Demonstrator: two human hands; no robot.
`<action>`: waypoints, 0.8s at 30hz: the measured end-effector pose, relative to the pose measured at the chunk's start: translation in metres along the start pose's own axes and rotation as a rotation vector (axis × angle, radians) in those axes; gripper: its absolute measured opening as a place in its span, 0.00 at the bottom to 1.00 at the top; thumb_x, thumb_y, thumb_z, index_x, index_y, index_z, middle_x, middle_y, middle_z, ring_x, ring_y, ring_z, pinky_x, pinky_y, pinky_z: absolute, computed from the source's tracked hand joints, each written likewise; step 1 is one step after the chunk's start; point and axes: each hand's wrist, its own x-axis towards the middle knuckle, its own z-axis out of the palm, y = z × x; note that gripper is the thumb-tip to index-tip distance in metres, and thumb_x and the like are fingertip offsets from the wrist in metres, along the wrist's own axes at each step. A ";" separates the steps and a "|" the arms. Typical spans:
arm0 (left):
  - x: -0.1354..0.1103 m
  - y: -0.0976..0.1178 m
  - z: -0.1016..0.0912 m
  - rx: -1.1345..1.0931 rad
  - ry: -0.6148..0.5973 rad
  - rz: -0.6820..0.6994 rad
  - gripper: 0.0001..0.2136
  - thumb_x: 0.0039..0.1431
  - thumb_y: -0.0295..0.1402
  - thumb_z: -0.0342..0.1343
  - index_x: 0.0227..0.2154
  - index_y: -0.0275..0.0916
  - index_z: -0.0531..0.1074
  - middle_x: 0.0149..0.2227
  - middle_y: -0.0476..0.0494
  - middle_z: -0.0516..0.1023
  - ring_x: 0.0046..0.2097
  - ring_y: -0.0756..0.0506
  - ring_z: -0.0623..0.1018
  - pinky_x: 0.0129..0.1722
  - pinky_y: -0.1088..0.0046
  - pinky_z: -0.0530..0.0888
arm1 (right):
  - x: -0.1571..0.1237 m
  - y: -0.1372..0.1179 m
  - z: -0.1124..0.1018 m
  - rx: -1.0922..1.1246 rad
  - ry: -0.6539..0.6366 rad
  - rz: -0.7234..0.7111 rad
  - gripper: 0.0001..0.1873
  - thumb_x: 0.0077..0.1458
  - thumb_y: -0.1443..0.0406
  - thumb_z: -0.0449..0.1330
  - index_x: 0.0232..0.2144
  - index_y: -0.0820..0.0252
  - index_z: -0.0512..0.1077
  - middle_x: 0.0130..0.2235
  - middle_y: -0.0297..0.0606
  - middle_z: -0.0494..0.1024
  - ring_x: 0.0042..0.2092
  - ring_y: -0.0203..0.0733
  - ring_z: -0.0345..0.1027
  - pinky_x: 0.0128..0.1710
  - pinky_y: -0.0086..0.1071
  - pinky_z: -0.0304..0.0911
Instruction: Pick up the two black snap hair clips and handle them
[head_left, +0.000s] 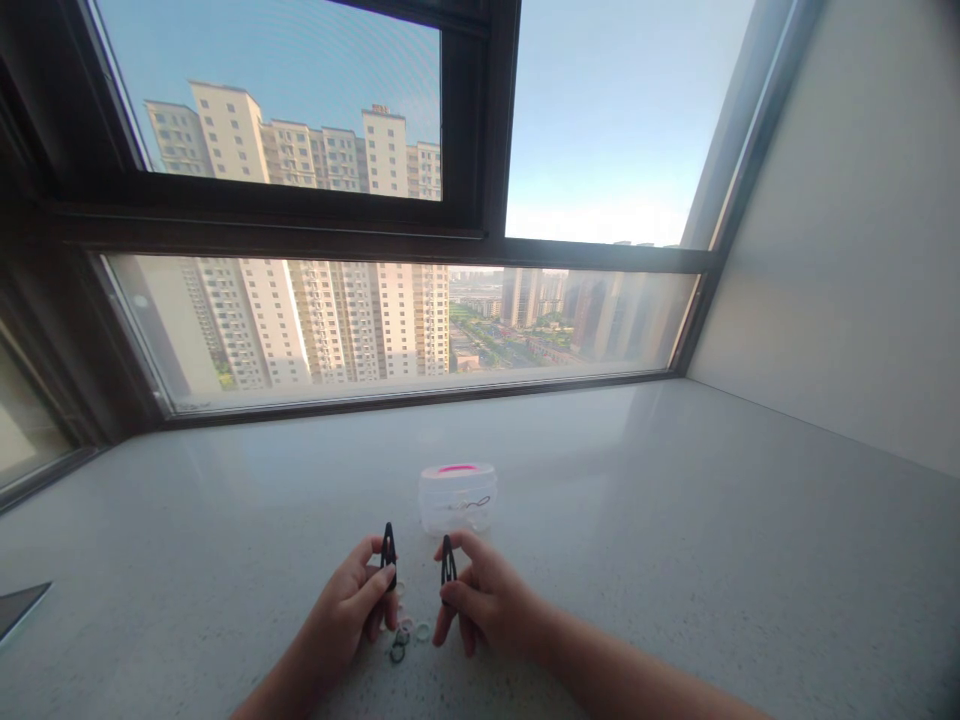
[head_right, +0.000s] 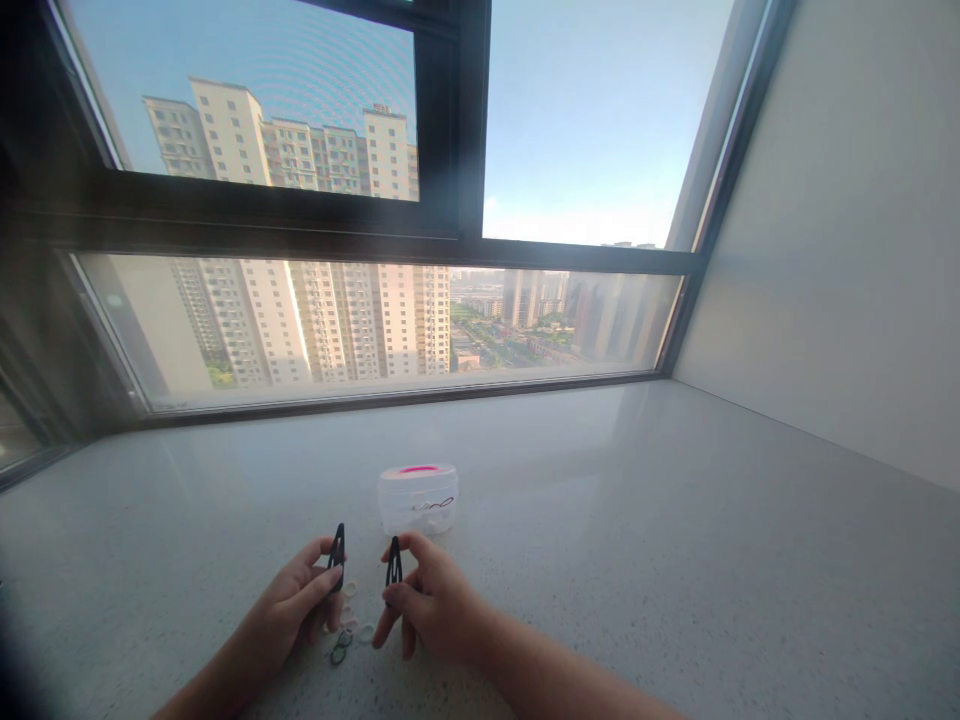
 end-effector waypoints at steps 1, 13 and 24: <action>0.000 0.000 0.000 0.000 -0.002 -0.001 0.14 0.54 0.40 0.49 0.39 0.36 0.60 0.13 0.53 0.71 0.14 0.54 0.63 0.13 0.83 0.56 | 0.000 0.000 0.000 0.002 0.001 0.000 0.18 0.49 0.58 0.52 0.40 0.59 0.53 0.23 0.34 0.76 0.13 0.28 0.57 0.14 0.21 0.54; -0.001 0.001 0.000 0.005 -0.009 0.008 0.13 0.55 0.38 0.48 0.39 0.36 0.60 0.14 0.52 0.71 0.15 0.54 0.63 0.14 0.83 0.56 | -0.001 0.000 0.000 -0.005 -0.004 -0.021 0.17 0.50 0.59 0.52 0.41 0.59 0.54 0.23 0.34 0.75 0.13 0.29 0.57 0.13 0.21 0.53; -0.001 0.005 0.002 -0.006 -0.006 0.008 0.14 0.53 0.39 0.50 0.39 0.35 0.60 0.13 0.53 0.70 0.15 0.53 0.64 0.14 0.82 0.57 | 0.000 0.000 0.001 -0.016 0.002 -0.007 0.17 0.50 0.61 0.53 0.41 0.59 0.54 0.20 0.30 0.73 0.13 0.28 0.56 0.13 0.20 0.52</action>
